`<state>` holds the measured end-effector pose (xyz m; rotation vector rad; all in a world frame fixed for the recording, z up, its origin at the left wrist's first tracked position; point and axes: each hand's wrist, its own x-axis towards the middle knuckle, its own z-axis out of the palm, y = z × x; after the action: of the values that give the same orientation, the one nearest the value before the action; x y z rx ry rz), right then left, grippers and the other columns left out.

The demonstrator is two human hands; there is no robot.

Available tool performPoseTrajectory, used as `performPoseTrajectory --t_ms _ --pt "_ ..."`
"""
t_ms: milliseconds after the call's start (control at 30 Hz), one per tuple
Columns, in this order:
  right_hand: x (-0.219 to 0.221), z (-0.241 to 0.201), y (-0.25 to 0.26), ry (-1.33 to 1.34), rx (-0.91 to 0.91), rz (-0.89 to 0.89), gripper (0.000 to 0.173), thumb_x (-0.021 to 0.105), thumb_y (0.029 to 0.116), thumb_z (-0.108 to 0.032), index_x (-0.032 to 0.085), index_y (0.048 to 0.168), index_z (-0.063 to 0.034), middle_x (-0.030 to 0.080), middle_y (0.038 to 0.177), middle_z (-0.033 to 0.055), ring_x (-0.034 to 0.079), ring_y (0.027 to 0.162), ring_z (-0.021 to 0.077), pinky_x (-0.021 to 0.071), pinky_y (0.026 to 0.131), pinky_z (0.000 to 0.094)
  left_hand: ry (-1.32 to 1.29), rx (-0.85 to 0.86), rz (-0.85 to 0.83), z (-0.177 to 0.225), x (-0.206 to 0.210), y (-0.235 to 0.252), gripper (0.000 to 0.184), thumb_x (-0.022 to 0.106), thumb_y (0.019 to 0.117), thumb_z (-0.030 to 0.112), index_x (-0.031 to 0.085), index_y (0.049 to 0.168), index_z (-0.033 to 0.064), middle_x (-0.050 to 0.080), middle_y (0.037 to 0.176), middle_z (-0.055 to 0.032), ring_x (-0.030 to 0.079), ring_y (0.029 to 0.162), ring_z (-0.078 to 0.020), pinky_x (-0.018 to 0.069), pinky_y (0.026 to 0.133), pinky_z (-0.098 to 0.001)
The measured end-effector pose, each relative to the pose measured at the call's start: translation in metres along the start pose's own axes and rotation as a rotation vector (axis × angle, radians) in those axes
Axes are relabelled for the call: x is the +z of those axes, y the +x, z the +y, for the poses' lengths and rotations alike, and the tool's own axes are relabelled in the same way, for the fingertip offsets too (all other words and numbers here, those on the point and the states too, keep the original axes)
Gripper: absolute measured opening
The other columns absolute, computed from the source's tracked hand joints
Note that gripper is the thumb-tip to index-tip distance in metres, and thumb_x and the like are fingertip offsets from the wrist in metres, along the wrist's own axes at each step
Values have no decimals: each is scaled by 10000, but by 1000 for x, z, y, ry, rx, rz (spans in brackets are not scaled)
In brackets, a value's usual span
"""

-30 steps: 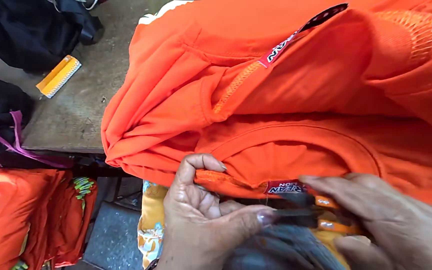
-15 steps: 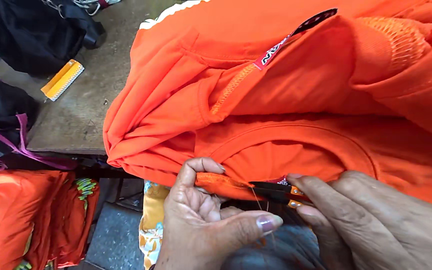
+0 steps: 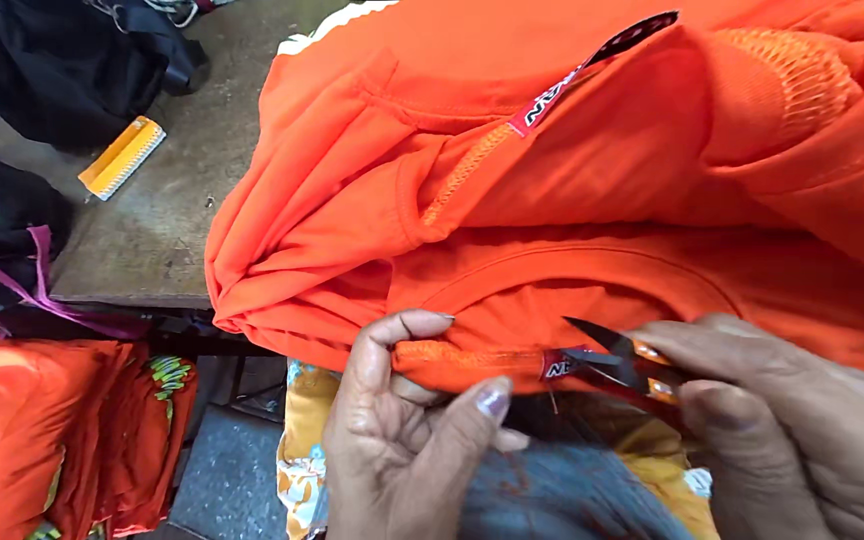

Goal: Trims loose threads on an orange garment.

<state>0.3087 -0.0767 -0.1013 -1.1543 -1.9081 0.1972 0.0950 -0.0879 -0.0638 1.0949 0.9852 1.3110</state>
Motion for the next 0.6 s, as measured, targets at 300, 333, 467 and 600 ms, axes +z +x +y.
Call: performPoseTrajectory --t_ms 300,333,467,600 --pt "-10 6 -28 -189 -62 -27 398 389 1108 -346 654 1163 -54 533 759 95 503 656 210 388 576 341 -100 82 4 -8 3 4 492 637 943 -89 502 1386 76 689 1091 -214 750 746 -256 661 653 -358" --pt "-9 5 -28 -190 -69 -17 393 401 1107 -348 657 1164 -55 531 758 93 499 654 208 385 575 338 -114 70 2 -7 2 4 479 637 947 -83 512 1379 80 687 1097 -211 751 747 -255 661 655 -358" --pt "-4 2 -27 -184 -78 18 382 420 1101 -343 661 1178 -56 537 766 91 498 655 200 386 579 335 -151 21 4 -7 3 3 452 632 953 -78 521 1363 73 697 1070 -212 757 749 -263 662 673 -362" --pt "1 0 -24 -185 -65 43 361 436 1096 -326 665 1164 -55 526 751 80 490 646 191 374 570 328 -171 -55 30 -5 3 0 385 639 951 -69 511 1296 43 728 914 -212 768 730 -276 660 677 -366"
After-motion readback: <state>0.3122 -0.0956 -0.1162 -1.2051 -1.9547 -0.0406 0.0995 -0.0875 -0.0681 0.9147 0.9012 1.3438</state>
